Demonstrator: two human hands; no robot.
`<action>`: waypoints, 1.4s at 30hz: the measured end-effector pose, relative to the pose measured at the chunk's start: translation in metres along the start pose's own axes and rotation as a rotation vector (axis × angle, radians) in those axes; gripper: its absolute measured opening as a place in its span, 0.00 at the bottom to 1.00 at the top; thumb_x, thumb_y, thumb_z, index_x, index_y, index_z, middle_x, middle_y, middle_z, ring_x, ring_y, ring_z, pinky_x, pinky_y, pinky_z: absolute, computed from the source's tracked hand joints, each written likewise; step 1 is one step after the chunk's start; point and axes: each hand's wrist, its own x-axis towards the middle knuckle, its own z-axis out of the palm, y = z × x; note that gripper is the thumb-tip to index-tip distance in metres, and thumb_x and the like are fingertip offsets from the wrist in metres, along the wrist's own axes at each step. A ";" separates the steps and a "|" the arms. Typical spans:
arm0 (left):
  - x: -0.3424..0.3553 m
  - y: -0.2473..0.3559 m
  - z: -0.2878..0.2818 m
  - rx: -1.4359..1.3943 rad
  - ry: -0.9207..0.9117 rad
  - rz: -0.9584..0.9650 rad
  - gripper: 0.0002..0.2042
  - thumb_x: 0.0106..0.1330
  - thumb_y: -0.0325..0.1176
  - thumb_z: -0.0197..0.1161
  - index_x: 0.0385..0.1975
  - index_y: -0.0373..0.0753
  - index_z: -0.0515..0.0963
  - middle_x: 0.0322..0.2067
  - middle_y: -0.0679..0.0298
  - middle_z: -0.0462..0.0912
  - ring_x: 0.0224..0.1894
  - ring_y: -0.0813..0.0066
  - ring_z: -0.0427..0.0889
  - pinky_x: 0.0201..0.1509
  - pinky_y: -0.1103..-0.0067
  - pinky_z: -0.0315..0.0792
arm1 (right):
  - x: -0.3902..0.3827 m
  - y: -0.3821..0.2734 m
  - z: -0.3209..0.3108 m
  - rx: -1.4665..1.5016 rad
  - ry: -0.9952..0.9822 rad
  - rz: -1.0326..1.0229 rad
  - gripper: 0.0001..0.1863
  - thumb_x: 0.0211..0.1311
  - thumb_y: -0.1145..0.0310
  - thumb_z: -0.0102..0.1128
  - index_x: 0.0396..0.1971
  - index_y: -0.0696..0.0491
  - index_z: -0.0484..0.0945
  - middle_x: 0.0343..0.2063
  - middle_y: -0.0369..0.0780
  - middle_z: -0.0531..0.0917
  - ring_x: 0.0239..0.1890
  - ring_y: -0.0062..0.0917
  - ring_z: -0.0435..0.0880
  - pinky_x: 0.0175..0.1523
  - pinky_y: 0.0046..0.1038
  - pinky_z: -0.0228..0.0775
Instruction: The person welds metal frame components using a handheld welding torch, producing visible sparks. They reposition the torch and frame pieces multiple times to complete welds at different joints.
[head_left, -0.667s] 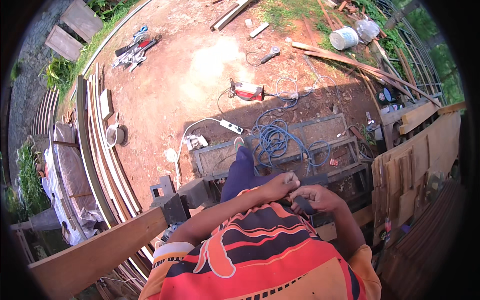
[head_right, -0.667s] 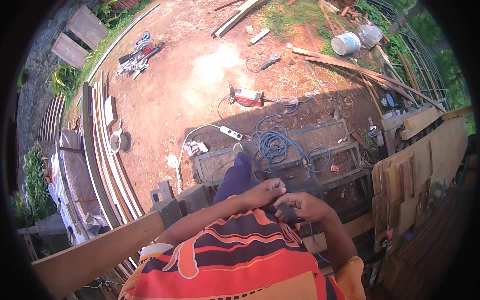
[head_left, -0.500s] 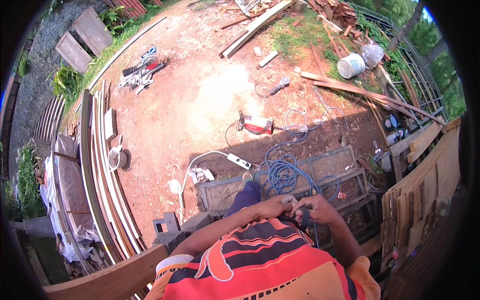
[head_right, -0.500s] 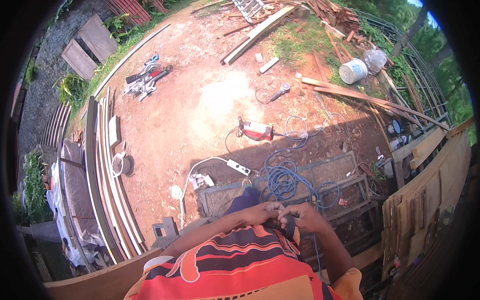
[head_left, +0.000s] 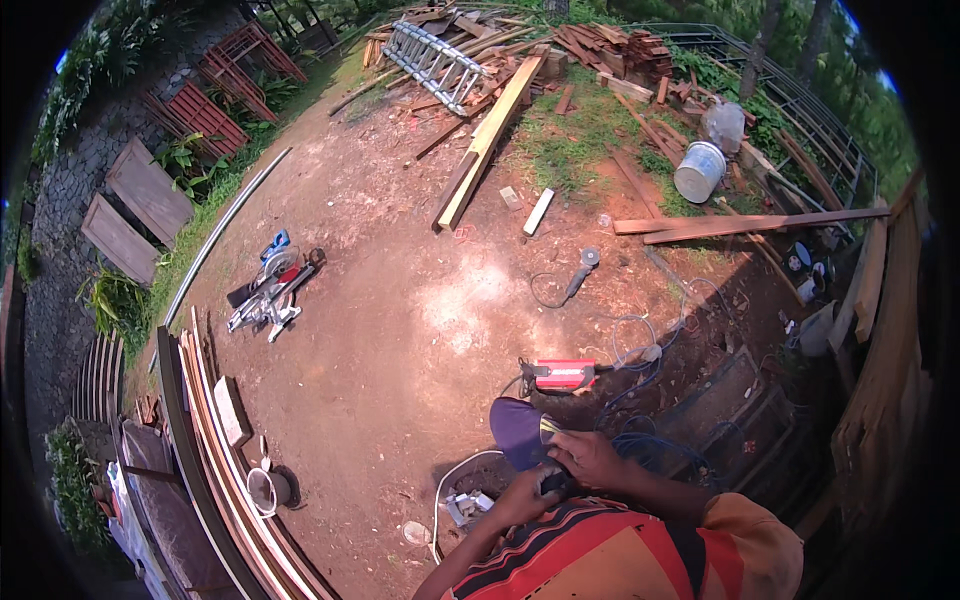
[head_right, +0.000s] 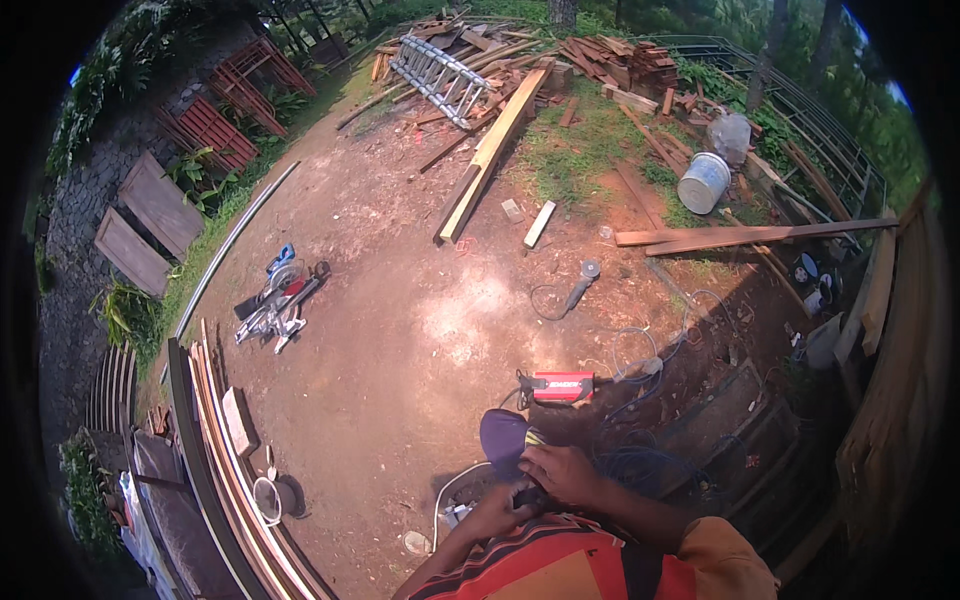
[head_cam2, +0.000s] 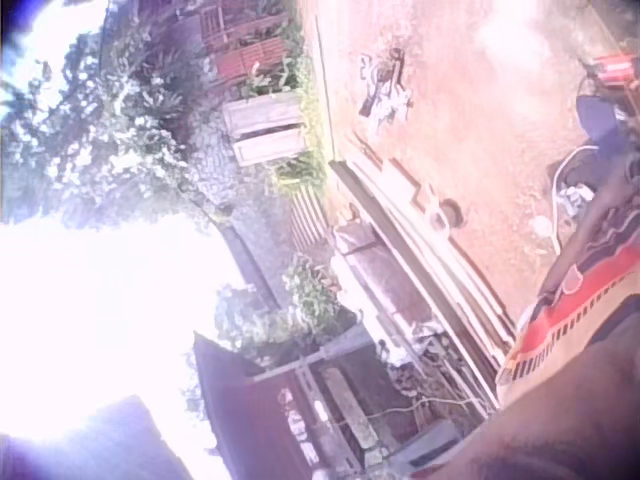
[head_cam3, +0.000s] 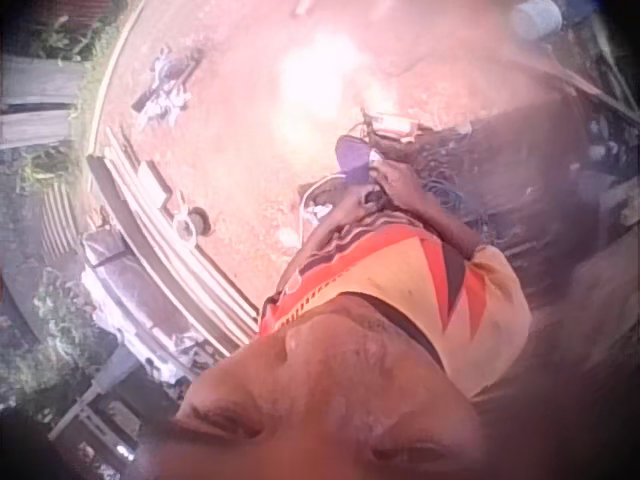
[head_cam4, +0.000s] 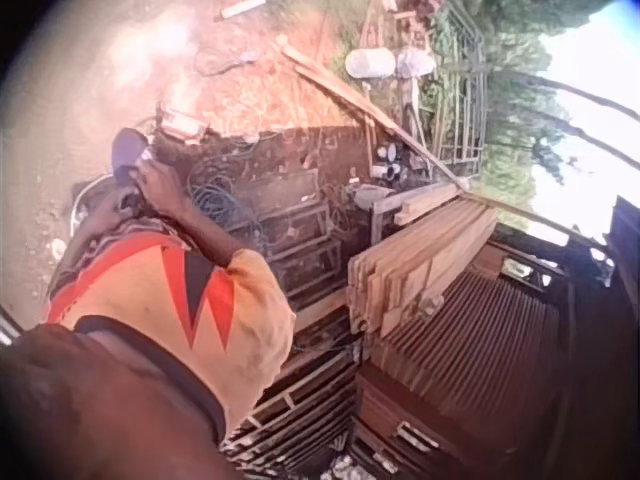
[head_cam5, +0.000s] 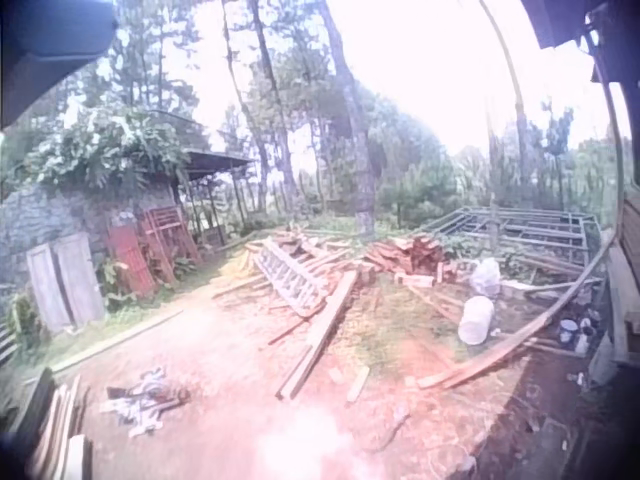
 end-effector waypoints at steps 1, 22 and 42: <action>0.007 0.002 -0.023 0.126 0.113 0.135 0.16 0.62 0.28 0.68 0.50 0.37 0.79 0.41 0.54 0.83 0.40 0.58 0.84 0.44 0.65 0.78 | 0.032 0.010 0.008 -0.039 -0.058 0.060 0.09 0.70 0.64 0.61 0.41 0.53 0.80 0.33 0.47 0.84 0.35 0.49 0.85 0.36 0.44 0.75; 0.277 -0.052 -0.535 0.037 0.008 0.357 0.12 0.61 0.29 0.74 0.43 0.35 0.83 0.41 0.52 0.89 0.41 0.63 0.90 0.47 0.73 0.81 | 0.552 0.116 0.052 0.509 -0.059 0.726 0.24 0.76 0.46 0.55 0.45 0.54 0.86 0.41 0.35 0.86 0.38 0.20 0.79 0.44 0.30 0.72; 0.423 -0.041 -0.772 0.177 -0.956 0.481 0.13 0.73 0.37 0.65 0.47 0.34 0.78 0.39 0.50 0.86 0.43 0.52 0.87 0.47 0.66 0.79 | 0.690 -0.054 0.089 1.159 0.517 0.918 0.17 0.78 0.55 0.56 0.48 0.53 0.83 0.40 0.31 0.84 0.44 0.14 0.78 0.52 0.24 0.71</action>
